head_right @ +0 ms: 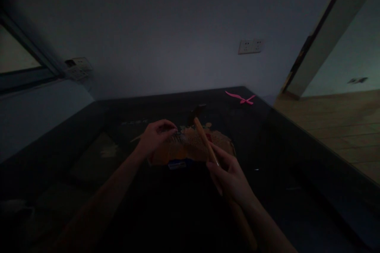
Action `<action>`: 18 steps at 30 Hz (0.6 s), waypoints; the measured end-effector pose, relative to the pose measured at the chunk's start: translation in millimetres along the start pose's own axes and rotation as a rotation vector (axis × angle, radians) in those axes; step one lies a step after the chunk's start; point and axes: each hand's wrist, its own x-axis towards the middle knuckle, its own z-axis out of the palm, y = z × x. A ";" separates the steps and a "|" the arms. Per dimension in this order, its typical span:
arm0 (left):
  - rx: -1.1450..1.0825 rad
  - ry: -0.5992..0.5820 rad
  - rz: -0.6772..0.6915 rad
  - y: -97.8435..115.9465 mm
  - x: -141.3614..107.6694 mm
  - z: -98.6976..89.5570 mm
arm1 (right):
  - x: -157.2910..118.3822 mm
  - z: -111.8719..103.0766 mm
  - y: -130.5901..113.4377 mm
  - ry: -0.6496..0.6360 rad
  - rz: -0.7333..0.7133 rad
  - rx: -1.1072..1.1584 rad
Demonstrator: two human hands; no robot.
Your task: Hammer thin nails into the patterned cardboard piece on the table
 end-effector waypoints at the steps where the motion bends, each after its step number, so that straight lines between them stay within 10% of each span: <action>1: -0.017 0.004 -0.009 -5.1 2.1 4.2 | 0.6 -0.9 0.7 -0.002 0.010 -0.004; 18: 0.089 -0.068 0.051 -5.5 -5.5 21.8 | -1.2 -0.8 4.4 -0.026 0.034 0.043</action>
